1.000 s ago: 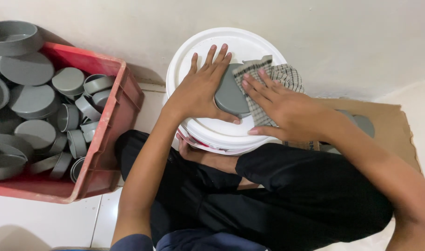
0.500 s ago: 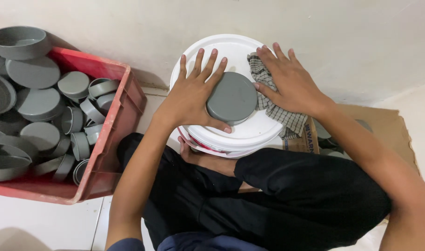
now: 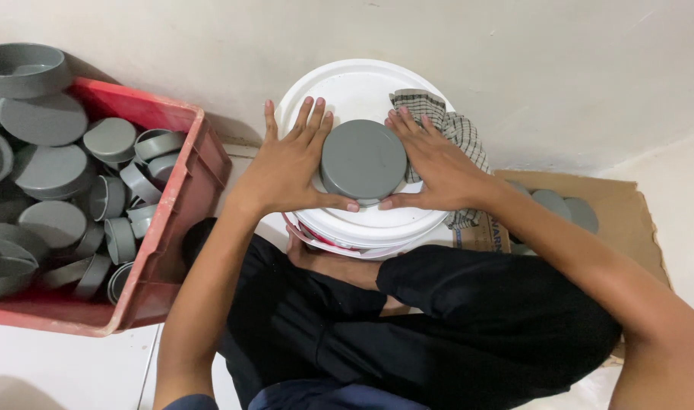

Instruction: Cleaning plastic components with a cloth and sorting them into a box

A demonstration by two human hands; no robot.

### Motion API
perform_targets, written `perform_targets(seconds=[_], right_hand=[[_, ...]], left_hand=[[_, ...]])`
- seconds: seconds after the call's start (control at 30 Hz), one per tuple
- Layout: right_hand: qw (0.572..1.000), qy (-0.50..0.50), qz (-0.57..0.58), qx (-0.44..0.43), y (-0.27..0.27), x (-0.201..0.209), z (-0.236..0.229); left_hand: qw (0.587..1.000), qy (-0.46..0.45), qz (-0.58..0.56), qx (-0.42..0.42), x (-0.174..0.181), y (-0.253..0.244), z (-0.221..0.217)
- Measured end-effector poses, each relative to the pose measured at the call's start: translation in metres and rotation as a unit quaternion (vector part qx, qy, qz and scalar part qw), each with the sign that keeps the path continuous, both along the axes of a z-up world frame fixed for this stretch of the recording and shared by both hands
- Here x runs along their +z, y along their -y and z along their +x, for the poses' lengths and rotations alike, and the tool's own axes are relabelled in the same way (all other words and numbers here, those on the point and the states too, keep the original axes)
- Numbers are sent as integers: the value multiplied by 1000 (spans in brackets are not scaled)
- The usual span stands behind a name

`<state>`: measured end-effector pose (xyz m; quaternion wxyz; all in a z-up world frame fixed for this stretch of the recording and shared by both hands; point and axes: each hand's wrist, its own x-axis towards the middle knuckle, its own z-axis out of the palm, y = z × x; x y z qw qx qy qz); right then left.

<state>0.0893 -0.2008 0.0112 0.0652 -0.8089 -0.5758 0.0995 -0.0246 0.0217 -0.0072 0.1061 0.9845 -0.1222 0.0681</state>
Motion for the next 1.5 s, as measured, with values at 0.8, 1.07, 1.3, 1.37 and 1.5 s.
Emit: perform_targets(seconds=[0.8,1.07,1.3,1.37,1.5], right_hand=[[953,51,161,-250,184,98,-9],[910,9,124,-395,271,44,-4],[873,-69,74,-477,311,-10,2],[869,-78,53,-485,321,-28,8],[865,-101,79,-485,344,-77,19]], left_hand=[[964,110,4,-244,68,173,138],[953,47,71,-291,18,275,183],[946,-68,99,-301,-27,326,194],[942,-90,115,-303,-42,335,199],[936,-103,131,-311,-73,352,216]])
